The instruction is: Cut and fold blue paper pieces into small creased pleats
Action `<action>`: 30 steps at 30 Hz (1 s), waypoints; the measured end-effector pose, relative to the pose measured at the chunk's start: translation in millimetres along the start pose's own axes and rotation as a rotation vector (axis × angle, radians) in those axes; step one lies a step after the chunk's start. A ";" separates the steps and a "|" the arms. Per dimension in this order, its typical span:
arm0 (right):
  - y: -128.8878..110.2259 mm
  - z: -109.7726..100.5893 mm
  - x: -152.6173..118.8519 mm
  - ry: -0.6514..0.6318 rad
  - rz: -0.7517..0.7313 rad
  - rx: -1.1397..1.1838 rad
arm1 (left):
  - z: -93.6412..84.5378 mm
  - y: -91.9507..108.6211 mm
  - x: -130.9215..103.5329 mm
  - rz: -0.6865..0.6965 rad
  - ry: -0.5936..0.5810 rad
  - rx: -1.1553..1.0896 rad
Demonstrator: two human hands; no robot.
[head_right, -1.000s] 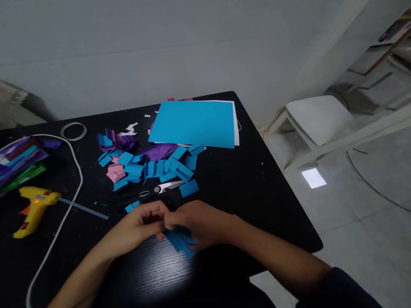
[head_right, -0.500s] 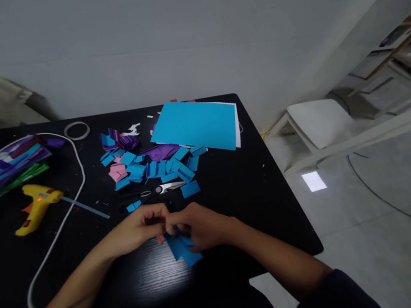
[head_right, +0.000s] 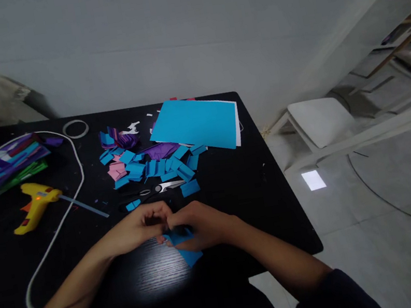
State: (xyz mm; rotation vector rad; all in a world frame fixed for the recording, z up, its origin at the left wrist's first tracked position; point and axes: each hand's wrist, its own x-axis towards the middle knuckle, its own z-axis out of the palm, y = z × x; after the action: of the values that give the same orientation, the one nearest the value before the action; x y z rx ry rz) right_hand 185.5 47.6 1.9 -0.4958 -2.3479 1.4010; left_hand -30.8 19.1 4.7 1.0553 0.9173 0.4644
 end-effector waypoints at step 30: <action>1.5 9.6 -8.3 0.402 -0.328 -0.307 | 0.9 4.9 -4.0 0.132 0.039 0.113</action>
State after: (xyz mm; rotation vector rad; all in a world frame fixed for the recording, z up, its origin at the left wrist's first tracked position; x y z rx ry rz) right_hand 188.4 37.1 -4.8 -0.4036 -2.1890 0.7217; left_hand -31.9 17.9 11.0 1.2182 0.9205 0.5494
